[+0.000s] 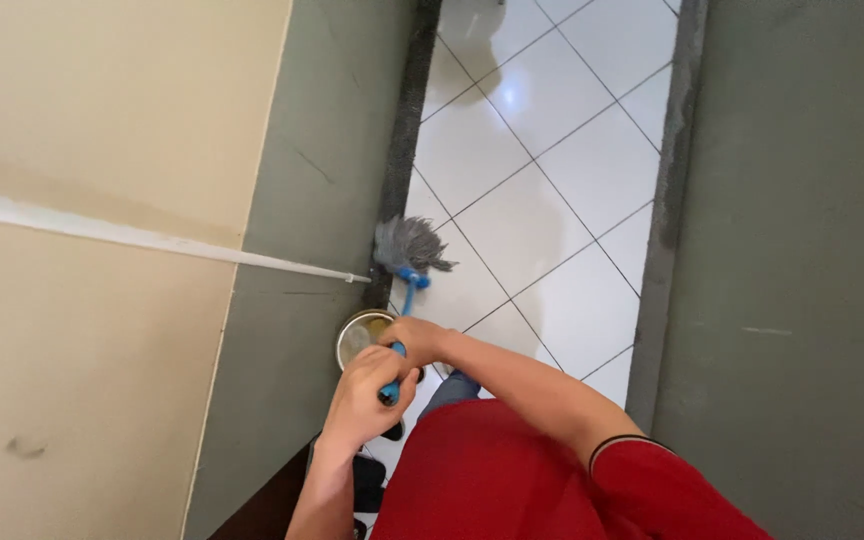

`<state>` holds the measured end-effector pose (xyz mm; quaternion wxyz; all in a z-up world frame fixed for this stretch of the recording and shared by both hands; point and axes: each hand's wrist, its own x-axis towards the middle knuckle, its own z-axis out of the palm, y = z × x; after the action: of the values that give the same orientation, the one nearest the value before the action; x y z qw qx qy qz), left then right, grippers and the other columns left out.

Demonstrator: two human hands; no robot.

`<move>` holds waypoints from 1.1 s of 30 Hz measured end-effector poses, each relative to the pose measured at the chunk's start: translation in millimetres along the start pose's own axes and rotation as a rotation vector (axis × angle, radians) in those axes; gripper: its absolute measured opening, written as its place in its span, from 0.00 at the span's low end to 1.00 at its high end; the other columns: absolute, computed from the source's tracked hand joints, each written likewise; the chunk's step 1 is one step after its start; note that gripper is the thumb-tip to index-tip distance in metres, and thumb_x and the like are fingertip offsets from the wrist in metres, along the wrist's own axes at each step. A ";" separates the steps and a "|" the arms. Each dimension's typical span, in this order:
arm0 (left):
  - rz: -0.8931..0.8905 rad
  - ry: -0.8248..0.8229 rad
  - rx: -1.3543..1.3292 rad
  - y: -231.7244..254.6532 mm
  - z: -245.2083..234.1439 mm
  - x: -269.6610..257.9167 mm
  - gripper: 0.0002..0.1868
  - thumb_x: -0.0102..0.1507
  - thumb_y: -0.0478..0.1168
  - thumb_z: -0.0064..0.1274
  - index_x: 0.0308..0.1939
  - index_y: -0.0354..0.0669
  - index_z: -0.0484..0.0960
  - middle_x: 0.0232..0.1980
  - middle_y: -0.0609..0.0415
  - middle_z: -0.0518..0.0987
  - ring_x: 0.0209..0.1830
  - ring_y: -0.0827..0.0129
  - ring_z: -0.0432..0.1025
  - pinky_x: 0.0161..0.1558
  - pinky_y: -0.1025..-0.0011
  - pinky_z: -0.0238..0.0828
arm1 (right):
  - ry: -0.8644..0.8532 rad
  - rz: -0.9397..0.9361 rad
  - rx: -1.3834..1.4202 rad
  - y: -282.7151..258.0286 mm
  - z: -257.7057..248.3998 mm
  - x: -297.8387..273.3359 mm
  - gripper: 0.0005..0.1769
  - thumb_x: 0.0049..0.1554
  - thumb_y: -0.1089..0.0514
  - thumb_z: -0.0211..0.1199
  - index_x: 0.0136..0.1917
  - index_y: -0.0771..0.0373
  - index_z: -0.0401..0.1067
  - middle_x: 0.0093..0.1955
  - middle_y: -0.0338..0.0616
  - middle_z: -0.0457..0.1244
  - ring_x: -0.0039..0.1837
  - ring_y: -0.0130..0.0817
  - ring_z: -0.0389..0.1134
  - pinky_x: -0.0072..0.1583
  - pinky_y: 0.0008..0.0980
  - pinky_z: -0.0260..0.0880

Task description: Mopping a tiled hallway floor using a microfiber mop.

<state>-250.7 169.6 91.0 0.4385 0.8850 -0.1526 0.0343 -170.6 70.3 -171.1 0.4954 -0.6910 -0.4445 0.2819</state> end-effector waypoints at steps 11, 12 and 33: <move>0.097 -0.153 -0.300 26.6 114.4 26.8 0.13 0.67 0.39 0.55 0.28 0.47 0.73 0.28 0.46 0.76 0.31 0.44 0.71 0.37 0.56 0.71 | 0.165 0.339 -0.199 -1.5 -64.8 -174.8 0.08 0.39 0.55 0.63 0.36 0.53 0.72 0.35 0.45 0.69 0.44 0.57 0.72 0.49 0.51 0.72; 0.092 -0.210 -0.339 36.7 123.1 34.1 0.13 0.68 0.39 0.54 0.29 0.46 0.73 0.28 0.45 0.75 0.31 0.44 0.71 0.39 0.56 0.71 | 0.218 0.379 -0.199 -11.0 -73.2 -195.2 0.07 0.40 0.57 0.61 0.36 0.56 0.71 0.35 0.48 0.69 0.44 0.60 0.71 0.48 0.52 0.71; 0.028 -0.512 -0.565 39.0 225.9 -27.0 0.11 0.70 0.40 0.53 0.33 0.42 0.73 0.30 0.42 0.74 0.34 0.46 0.70 0.45 0.54 0.70 | 0.625 0.568 -0.342 17.8 -3.2 -348.6 0.14 0.50 0.51 0.64 0.29 0.54 0.63 0.25 0.50 0.61 0.35 0.55 0.69 0.40 0.44 0.69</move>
<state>-304.6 -23.8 -22.8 0.6122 0.7071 -0.2729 -0.2253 -317.4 -244.6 -204.3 0.3877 -0.9093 -0.1067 0.1071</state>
